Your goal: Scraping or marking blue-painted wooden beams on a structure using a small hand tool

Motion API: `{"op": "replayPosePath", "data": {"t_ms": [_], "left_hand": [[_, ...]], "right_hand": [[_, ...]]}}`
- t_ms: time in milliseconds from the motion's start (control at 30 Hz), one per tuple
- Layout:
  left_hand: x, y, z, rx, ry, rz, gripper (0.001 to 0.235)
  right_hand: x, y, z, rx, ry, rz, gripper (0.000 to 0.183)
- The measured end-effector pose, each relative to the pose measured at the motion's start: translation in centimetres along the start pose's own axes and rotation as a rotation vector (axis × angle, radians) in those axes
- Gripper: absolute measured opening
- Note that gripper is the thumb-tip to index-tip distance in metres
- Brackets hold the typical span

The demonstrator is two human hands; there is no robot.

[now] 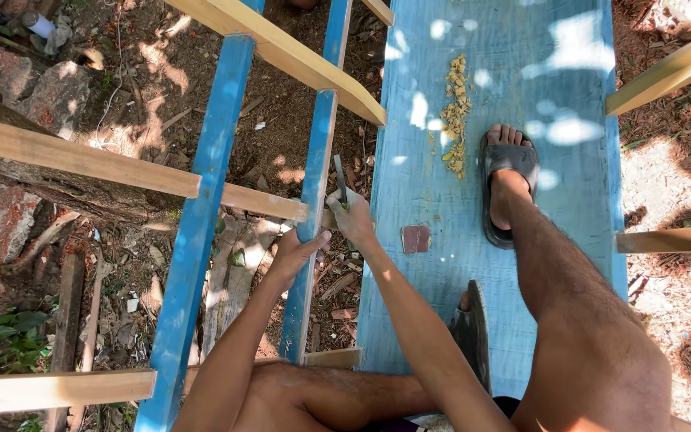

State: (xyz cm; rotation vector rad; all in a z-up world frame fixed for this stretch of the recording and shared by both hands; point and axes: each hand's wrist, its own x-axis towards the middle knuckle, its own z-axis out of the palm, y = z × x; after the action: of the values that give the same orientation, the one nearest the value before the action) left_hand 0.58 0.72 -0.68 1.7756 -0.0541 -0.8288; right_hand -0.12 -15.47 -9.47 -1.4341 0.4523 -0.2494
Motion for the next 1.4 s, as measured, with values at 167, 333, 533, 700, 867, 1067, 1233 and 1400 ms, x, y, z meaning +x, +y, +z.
{"op": "replayPosePath", "data": {"t_ms": [167, 333, 533, 700, 867, 1067, 1233, 1400], "left_hand": [[2.8, -3.4, -1.5, 0.056, -0.035, 0.035, 0.044], [1.2, -1.7, -0.5, 0.063, -0.026, 0.017, 0.042], [0.9, -1.4, -0.4, 0.033, -0.029, -0.028, 0.042], [0.5, -0.6, 0.1, 0.016, -0.015, -0.035, 0.041], [0.4, -0.9, 0.0, -0.015, -0.011, -0.020, 0.044], [0.3, -1.0, 0.1, -0.018, -0.005, 0.006, 0.041], [0.3, -0.8, 0.1, -0.031, -0.012, 0.015, 0.042], [0.2, -0.8, 0.2, -0.028, 0.005, 0.017, 0.042]], "right_hand": [[1.1, 2.1, 0.0, 0.033, -0.034, -0.036, 0.020], [1.9, 6.4, 0.0, 0.211, -0.094, 0.057, 0.019], [-1.2, 1.3, -4.1, -0.140, -0.085, 0.042, 0.049], [-3.3, -2.7, -6.4, -0.465, -0.285, -0.123, 0.060], [-1.4, 0.9, -6.3, -0.614, -0.299, -0.217, 0.059], [-0.5, 3.1, -5.6, -0.652, -0.272, -0.231, 0.057], [-0.1, 4.1, -5.3, -0.607, -0.295, -0.241, 0.059], [0.2, 5.1, -4.7, -0.605, -0.249, -0.295, 0.056]]}}
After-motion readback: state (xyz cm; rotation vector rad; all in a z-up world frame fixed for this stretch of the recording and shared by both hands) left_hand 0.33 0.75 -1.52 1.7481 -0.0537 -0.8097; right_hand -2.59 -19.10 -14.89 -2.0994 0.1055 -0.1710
